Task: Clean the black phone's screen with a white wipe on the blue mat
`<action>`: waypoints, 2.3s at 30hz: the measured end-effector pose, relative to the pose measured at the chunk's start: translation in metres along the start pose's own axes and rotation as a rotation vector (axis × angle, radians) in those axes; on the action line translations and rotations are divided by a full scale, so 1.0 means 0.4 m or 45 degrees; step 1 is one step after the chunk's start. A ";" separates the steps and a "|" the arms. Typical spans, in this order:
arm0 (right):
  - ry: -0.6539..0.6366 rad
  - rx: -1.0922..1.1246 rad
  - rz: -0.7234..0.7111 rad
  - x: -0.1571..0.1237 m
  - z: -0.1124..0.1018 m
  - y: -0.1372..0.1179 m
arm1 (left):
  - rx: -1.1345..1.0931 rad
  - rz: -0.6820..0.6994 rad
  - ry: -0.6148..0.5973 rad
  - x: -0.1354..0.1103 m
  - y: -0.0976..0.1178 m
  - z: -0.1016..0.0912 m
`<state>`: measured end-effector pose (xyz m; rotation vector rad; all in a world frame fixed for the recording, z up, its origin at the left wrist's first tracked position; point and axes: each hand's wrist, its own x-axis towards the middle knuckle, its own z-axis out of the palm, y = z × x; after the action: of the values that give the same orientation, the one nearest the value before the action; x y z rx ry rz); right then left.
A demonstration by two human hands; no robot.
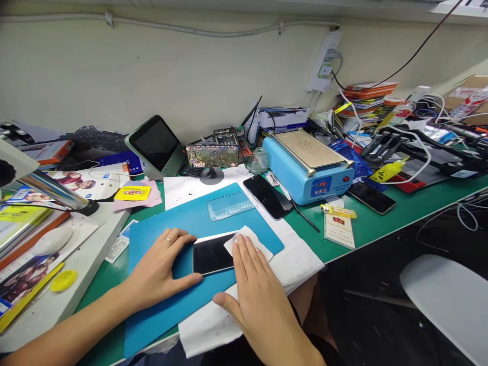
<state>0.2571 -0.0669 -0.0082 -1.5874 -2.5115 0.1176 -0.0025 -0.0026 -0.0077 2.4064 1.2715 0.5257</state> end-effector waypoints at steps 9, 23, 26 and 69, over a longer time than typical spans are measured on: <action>-0.032 0.049 0.007 0.035 -0.005 0.010 | 0.009 0.016 -0.001 0.001 0.000 0.003; -0.039 0.005 0.040 0.044 0.003 0.024 | 0.027 0.001 -0.024 0.001 0.001 0.001; 0.005 -0.062 0.018 0.018 0.010 0.014 | 0.032 0.000 -0.023 0.001 0.002 0.001; -0.094 0.295 -0.196 0.077 -0.007 -0.140 | 0.030 0.036 0.039 -0.002 0.003 0.005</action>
<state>0.1950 -0.0633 0.0062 -1.3193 -2.5542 0.4378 -0.0012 -0.0042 -0.0089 2.4476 1.2649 0.5604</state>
